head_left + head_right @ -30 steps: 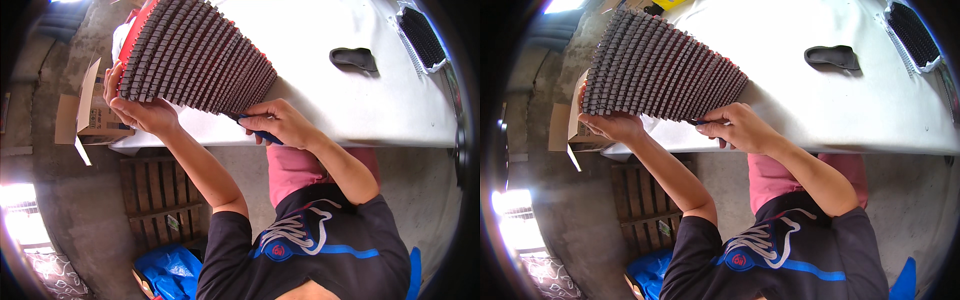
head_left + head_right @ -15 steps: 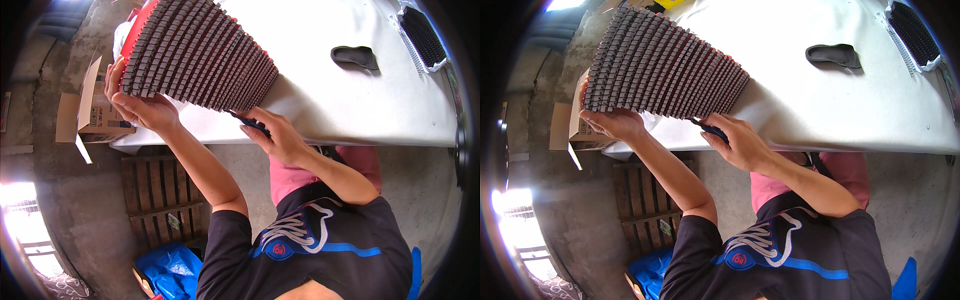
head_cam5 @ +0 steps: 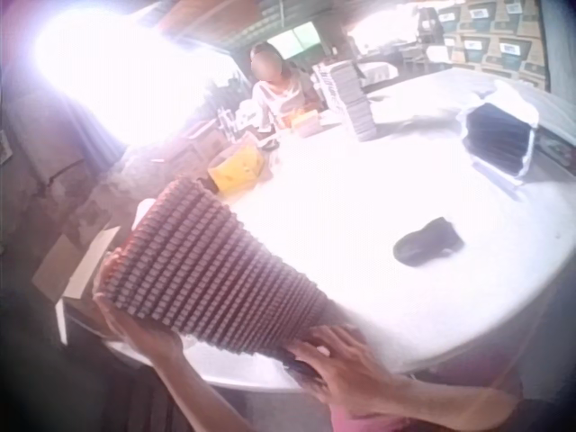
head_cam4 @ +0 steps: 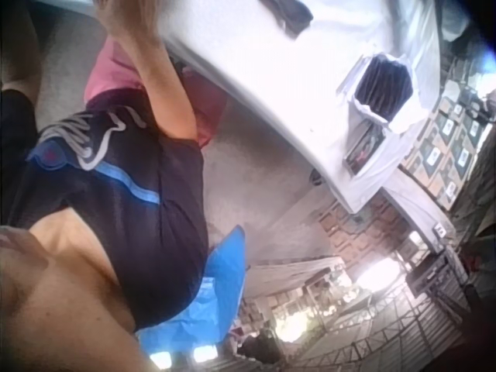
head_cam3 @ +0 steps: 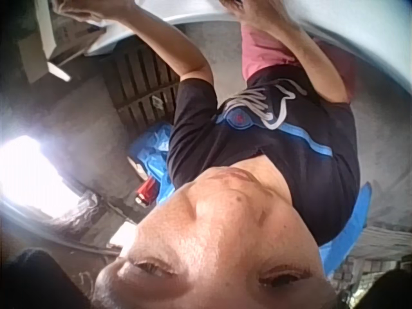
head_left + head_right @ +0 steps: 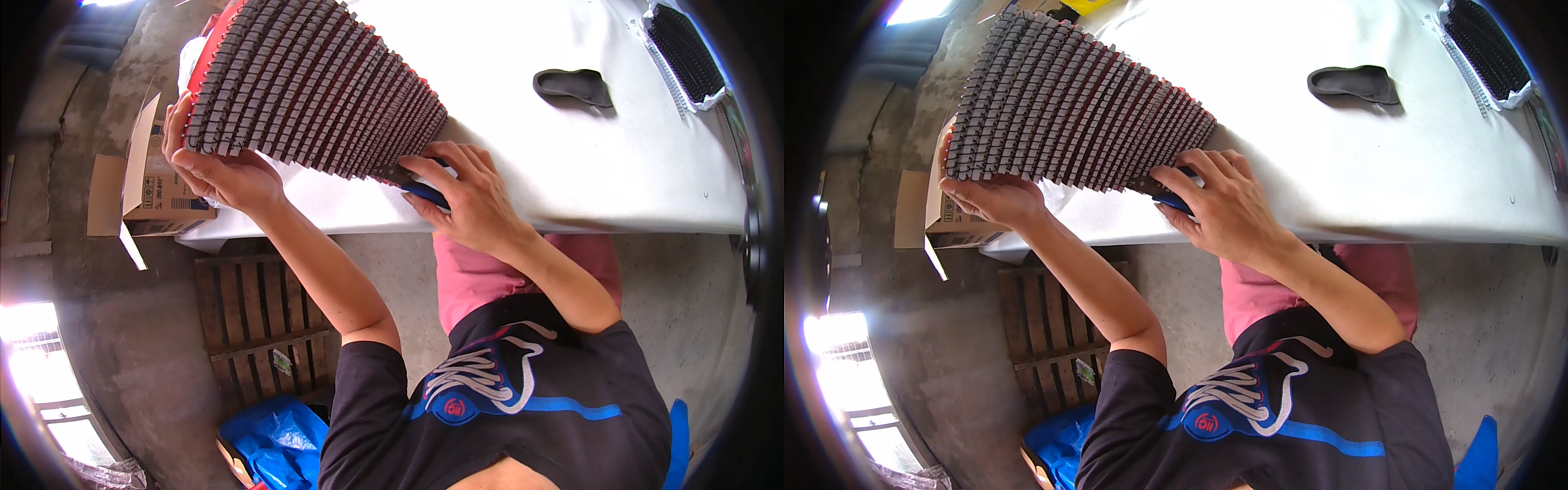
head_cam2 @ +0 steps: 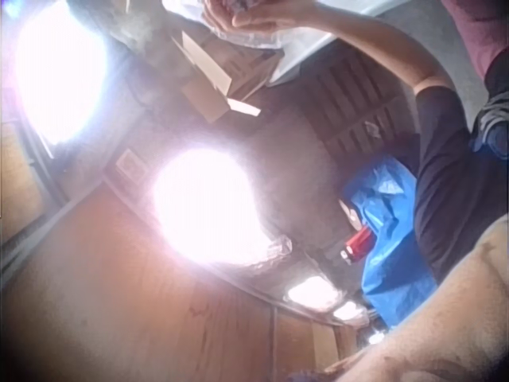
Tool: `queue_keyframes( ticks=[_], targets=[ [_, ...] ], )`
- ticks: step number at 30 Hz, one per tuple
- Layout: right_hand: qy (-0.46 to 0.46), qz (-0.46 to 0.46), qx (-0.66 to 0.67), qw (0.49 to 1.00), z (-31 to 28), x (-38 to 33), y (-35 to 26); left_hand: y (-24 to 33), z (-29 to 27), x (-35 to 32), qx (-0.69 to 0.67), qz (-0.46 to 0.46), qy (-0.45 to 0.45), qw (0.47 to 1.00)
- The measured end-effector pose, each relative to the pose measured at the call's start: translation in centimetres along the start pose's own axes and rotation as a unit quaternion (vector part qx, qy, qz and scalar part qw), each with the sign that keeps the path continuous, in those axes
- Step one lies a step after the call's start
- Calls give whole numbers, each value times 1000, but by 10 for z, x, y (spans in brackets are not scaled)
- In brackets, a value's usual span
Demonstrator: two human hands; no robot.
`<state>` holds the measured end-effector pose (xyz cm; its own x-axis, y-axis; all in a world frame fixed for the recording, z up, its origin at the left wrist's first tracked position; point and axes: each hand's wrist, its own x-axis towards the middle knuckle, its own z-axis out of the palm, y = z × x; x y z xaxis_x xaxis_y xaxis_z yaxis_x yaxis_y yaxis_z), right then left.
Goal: The person trims the excess wire from spiral-bound notebooks using a pair of pliers, working through a stack of notebooks one by one.
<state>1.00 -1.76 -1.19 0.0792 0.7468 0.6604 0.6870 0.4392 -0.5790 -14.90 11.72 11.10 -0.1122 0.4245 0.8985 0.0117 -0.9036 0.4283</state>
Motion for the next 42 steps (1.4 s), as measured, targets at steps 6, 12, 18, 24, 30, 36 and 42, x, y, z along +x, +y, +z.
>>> queue_keyframes(
  ticks=[6, 12, 18, 24, 30, 36, 42],
  targets=[
    [-19, -20, -15, 1000, 8, 4, -2, 0, 2, 1, -2, 3, -3, 1000],
    [-219, 252, 341, 879, -6, 17, -4, 2, 4, 0, -9, 2, -2, 1000],
    [-101, 125, 237, 958, 2, 6, -2, 0, 0, 1, 0, -2, -6, 1000],
    [-29, -18, -35, 999, 7, -8, 4, 1, 3, 2, -10, -2, -8, 1000],
    [5, -73, -82, 994, 16, -3, 9, -1, 2, 3, -17, 4, -7, 1000],
    [-13, -121, -90, 989, 11, 2, 19, 0, 4, 2, -15, 0, 3, 1000],
    [-291, 335, 414, 795, -9, 24, 7, -2, 2, 2, -3, 5, 1, 1000]
  ],
)
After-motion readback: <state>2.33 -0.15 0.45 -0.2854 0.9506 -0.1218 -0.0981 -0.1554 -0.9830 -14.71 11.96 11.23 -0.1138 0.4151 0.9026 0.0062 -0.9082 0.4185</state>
